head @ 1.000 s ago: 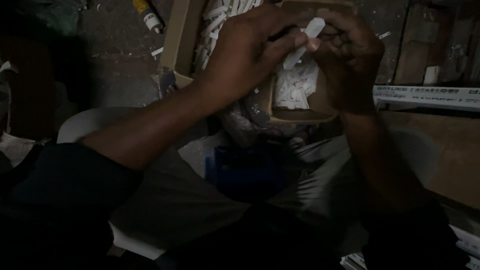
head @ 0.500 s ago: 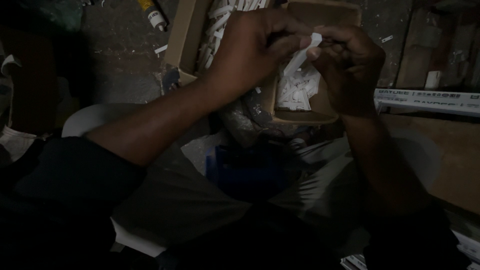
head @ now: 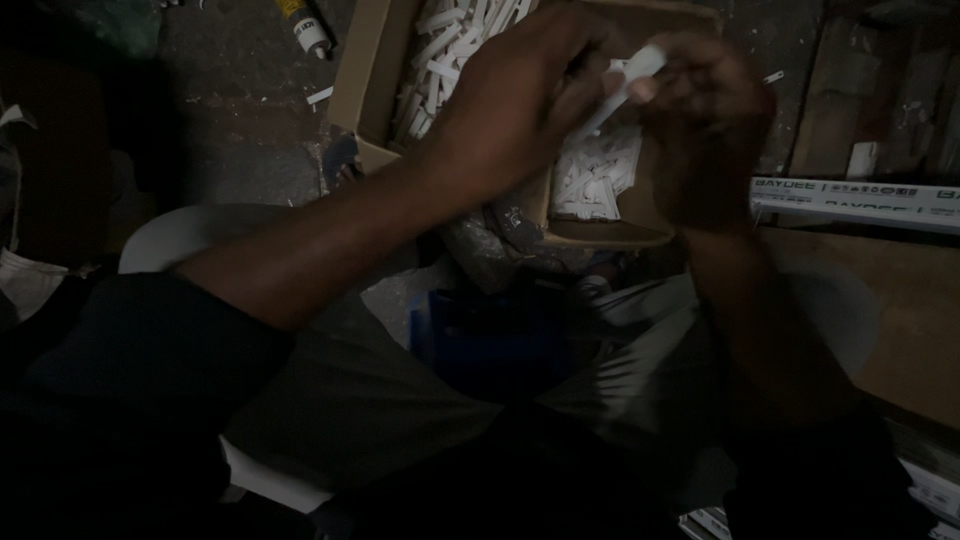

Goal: The person picks small white plastic clips from one cardboard box and places them into a second box. The hands repeatedly reach into the first box, select individual clips, and transfer them to the second box.

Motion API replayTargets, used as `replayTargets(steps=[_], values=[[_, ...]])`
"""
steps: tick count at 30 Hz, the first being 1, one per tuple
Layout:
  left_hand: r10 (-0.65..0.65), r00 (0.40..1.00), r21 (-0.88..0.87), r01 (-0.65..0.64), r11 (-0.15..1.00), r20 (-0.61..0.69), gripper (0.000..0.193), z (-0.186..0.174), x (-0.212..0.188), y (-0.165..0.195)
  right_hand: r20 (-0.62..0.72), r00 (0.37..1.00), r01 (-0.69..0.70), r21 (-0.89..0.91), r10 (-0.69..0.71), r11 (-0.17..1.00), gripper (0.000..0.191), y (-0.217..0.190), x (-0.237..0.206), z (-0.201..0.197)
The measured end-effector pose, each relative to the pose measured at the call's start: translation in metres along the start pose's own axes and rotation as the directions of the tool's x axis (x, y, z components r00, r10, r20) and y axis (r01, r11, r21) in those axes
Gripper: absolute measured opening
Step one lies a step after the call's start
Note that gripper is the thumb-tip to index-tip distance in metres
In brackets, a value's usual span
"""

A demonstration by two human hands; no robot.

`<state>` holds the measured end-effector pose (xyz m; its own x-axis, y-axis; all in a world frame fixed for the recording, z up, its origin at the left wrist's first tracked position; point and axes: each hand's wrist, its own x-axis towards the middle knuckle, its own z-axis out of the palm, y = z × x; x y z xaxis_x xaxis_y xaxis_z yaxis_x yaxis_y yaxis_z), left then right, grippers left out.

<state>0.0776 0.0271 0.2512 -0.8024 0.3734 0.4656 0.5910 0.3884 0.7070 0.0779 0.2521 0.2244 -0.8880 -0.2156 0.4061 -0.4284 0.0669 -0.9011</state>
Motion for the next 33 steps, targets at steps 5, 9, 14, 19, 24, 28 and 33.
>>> replayTargets(steps=[5, 9, 14, 19, 24, 28, 33], values=[[-0.012, 0.987, 0.191, -0.018, 0.981, 0.158, 0.046, -0.003, -0.003, 0.01, -0.079, 0.953, -0.24, 0.388, 0.291, 0.89, 0.03, -0.012, 0.001, -0.008], [-0.08, 0.978, 0.208, 0.04, 0.977, 0.192, 0.041, -0.002, -0.004, 0.005, -0.157, 0.913, -0.314, 0.322, 0.377, 0.893, 0.035, -0.015, 0.0, -0.005], [-0.067, 0.986, -0.084, 0.081, 0.993, 0.153, 0.048, 0.003, -0.006, -0.017, -0.118, 0.877, -0.375, 0.436, 0.465, 0.818, 0.028, -0.012, 0.0, -0.005], [-0.005, 0.995, -0.207, 0.026, 0.978, 0.102, 0.042, 0.008, -0.011, -0.028, -0.133, 0.885, -0.383, 0.336, 0.446, 0.86, 0.028, -0.007, -0.005, -0.005], [-0.112, 0.989, -0.166, 0.127, 0.978, 0.097, 0.035, 0.007, -0.008, -0.031, -0.119, 0.944, -0.285, 0.182, 0.309, 0.941, 0.027, 0.001, -0.007, -0.005], [-0.135, 0.99, -0.124, 0.139, 0.982, 0.041, 0.028, 0.005, -0.003, -0.03, -0.084, 0.96, -0.252, 0.151, 0.267, 0.956, 0.025, 0.008, -0.008, -0.005], [-0.039, 0.999, -0.156, 0.039, 0.987, 0.002, 0.02, 0.004, -0.002, -0.022, -0.059, 0.959, -0.259, 0.197, 0.276, 0.945, 0.024, 0.009, -0.01, -0.007]])
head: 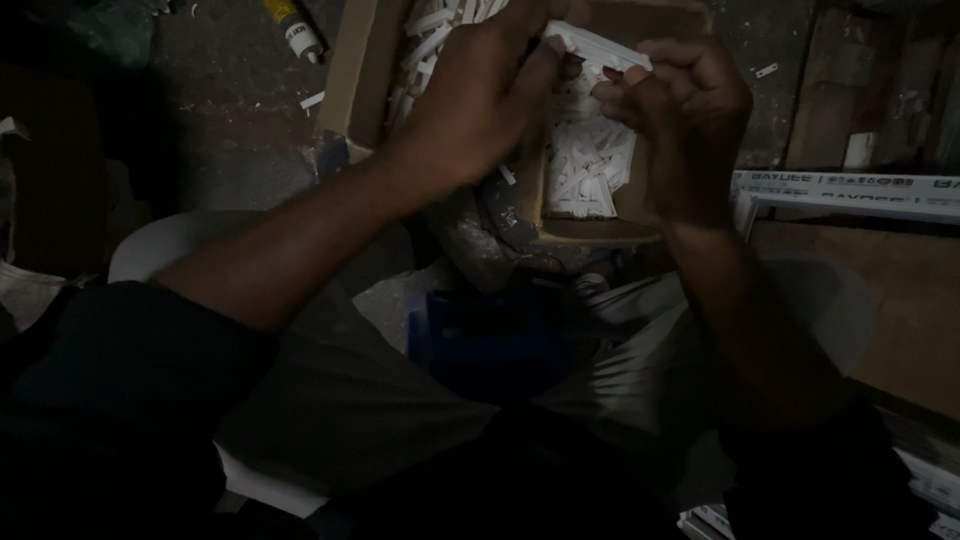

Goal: The person picks small white plastic clips from one cardboard box and places them into a second box. The hands repeatedly reach into the first box, select individual clips, and transfer them to the second box.

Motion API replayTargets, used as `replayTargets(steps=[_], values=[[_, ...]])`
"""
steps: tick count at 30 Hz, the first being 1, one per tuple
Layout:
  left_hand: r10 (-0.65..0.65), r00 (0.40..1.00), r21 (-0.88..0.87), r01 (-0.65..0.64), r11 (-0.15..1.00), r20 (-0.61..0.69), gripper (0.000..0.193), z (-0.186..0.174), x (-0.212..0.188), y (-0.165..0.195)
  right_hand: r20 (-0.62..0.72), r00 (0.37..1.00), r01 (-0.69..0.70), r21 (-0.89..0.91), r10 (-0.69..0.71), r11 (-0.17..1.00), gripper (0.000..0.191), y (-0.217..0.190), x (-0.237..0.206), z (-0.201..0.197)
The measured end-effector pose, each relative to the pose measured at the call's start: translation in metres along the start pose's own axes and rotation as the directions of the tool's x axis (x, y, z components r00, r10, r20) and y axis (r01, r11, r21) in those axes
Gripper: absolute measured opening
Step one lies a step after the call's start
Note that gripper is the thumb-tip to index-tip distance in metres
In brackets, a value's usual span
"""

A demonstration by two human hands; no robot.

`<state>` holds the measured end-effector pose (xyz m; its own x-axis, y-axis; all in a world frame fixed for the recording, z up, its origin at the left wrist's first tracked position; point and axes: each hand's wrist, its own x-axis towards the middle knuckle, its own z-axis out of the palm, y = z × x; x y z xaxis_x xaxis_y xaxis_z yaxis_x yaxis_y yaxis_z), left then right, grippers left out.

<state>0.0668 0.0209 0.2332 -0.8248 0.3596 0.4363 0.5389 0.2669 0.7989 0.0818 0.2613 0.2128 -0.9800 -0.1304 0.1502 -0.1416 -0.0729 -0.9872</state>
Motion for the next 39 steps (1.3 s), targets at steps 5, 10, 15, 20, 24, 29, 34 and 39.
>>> replayTargets(steps=[5, 10, 15, 20, 24, 29, 34, 39], values=[[-0.047, 0.999, 0.031, 0.046, 0.998, 0.026, 0.027, 0.001, 0.0, 0.012, -0.078, 0.985, -0.133, 0.231, 0.155, 0.964, 0.033, -0.003, -0.001, 0.005], [-0.086, 0.996, 0.027, 0.087, 0.996, -0.019, 0.027, 0.008, -0.002, 0.019, -0.144, 0.973, -0.137, 0.26, 0.178, 0.956, 0.036, -0.003, -0.002, 0.01], [-0.051, 0.998, 0.012, 0.051, 0.999, -0.048, 0.032, 0.01, -0.008, 0.01, -0.148, 0.981, -0.095, 0.205, 0.127, 0.974, 0.032, -0.001, 0.0, 0.006], [0.212, 0.965, 0.178, -0.185, 0.967, -0.152, 0.023, 0.006, -0.009, -0.002, -0.063, 0.998, -0.01, 0.083, 0.015, 0.996, 0.03, 0.004, 0.002, 0.004], [-0.162, 0.986, 0.127, 0.165, 0.978, -0.04, 0.018, 0.001, -0.002, 0.0, -0.023, 1.0, -0.009, 0.009, 0.009, 1.0, 0.035, 0.006, 0.0, 0.004], [-0.151, 0.988, 0.078, 0.154, 0.985, -0.041, 0.017, -0.006, 0.002, 0.006, 0.028, 0.997, 0.068, -0.082, -0.066, 0.994, 0.035, 0.009, -0.002, 0.008], [0.143, 0.987, 0.075, -0.138, 0.988, -0.077, 0.019, -0.007, 0.0, 0.001, 0.026, 0.997, 0.081, -0.103, -0.079, 0.991, 0.038, 0.011, -0.003, 0.01], [0.076, 0.994, 0.048, -0.072, 0.996, -0.075, 0.019, -0.004, -0.002, -0.002, 0.058, 0.996, 0.071, -0.165, -0.062, 0.984, 0.037, 0.01, -0.007, 0.011]])
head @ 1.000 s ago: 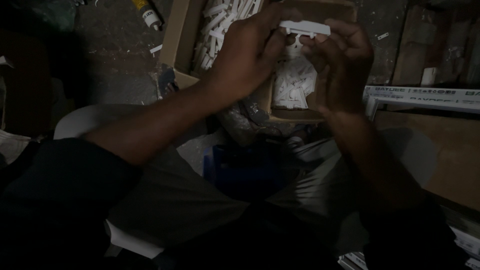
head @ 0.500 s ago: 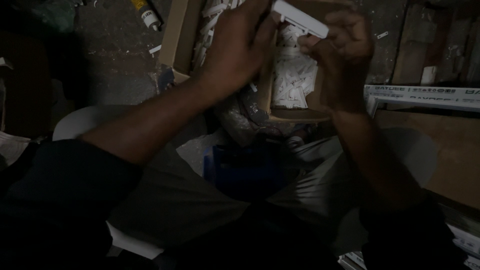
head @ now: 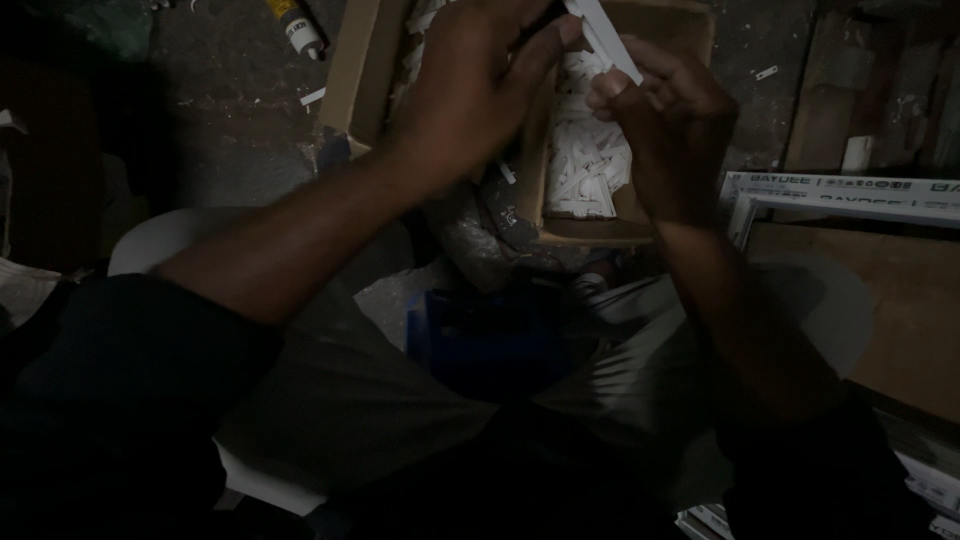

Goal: The person picks small white plastic clips from one cardboard box and places them into a second box. The hands repeatedly reach into the first box, select individual clips, and transfer them to the second box.

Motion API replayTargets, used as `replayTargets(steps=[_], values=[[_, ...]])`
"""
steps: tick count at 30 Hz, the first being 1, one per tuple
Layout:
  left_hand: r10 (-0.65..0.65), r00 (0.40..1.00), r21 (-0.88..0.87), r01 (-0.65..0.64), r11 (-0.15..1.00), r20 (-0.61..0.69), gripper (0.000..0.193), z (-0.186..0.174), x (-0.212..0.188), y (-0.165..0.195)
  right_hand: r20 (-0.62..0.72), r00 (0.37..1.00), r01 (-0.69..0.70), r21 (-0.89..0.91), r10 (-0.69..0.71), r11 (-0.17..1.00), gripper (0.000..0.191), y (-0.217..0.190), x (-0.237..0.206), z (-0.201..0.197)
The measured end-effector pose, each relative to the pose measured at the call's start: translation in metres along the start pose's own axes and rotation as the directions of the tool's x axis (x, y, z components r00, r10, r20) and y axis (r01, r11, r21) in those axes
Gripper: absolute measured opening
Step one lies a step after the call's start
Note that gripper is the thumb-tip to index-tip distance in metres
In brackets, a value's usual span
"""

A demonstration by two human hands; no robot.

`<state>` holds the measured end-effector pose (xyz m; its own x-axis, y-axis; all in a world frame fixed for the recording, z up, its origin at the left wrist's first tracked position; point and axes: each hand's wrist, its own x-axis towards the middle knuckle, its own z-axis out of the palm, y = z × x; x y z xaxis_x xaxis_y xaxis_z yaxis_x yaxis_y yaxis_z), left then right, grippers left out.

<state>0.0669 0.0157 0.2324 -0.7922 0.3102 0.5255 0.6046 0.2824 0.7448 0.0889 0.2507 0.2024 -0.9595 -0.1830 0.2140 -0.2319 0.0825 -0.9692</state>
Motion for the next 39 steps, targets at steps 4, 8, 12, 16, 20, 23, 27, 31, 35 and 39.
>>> replayTargets(steps=[4, 8, 12, 16, 20, 23, 27, 31, 35, 39], values=[[-0.01, 0.998, 0.03, 0.012, 0.999, -0.055, 0.02, 0.004, -0.002, 0.0, -0.011, 0.999, -0.04, 0.07, 0.041, 0.997, 0.04, -0.002, 0.0, 0.002], [0.012, 0.996, 0.033, -0.01, 0.999, -0.087, 0.02, 0.006, -0.002, -0.002, -0.038, 0.989, -0.131, 0.176, 0.14, 0.976, 0.038, -0.005, -0.001, 0.01], [0.029, 0.996, 0.036, -0.026, 0.999, -0.09, 0.022, 0.01, -0.001, -0.003, 0.015, 0.961, -0.266, 0.345, 0.278, 0.9, 0.04, -0.011, 0.0, 0.016], [-0.001, 0.999, 0.02, 0.002, 1.0, -0.036, 0.024, 0.01, -0.001, -0.003, 0.065, 0.934, -0.341, 0.461, 0.352, 0.819, 0.037, -0.016, 0.0, 0.011], [0.129, 0.991, 0.053, -0.128, 0.99, -0.017, 0.024, 0.007, -0.001, -0.003, 0.138, 0.935, -0.348, 0.549, 0.328, 0.76, 0.036, -0.015, 0.001, -0.003], [0.118, 0.989, 0.089, -0.126, 0.988, 0.093, 0.025, 0.004, -0.002, 0.0, 0.131, 0.967, 0.236, -0.126, -0.22, 0.964, 0.032, -0.01, 0.005, -0.009], [0.221, 0.951, 0.159, -0.257, 0.953, 0.216, 0.023, -0.007, 0.001, 0.005, 0.219, 0.966, 0.079, 0.255, -0.137, 0.964, 0.033, -0.008, 0.001, -0.011], [0.312, 0.905, 0.269, -0.389, 0.881, 0.288, 0.024, -0.016, -0.001, 0.009, 0.214, 0.974, -0.031, 0.459, -0.077, 0.888, 0.026, -0.008, -0.002, -0.011], [0.289, 0.926, 0.29, -0.353, 0.89, 0.242, 0.022, -0.016, -0.002, 0.009, 0.18, 0.975, 0.11, 0.132, -0.133, 0.985, 0.024, -0.005, 0.002, -0.012], [0.195, 0.951, 0.218, -0.249, 0.944, 0.241, 0.024, -0.016, 0.0, 0.011, 0.114, 0.984, 0.141, -0.01, -0.139, 0.99, 0.034, -0.001, 0.003, -0.012]])
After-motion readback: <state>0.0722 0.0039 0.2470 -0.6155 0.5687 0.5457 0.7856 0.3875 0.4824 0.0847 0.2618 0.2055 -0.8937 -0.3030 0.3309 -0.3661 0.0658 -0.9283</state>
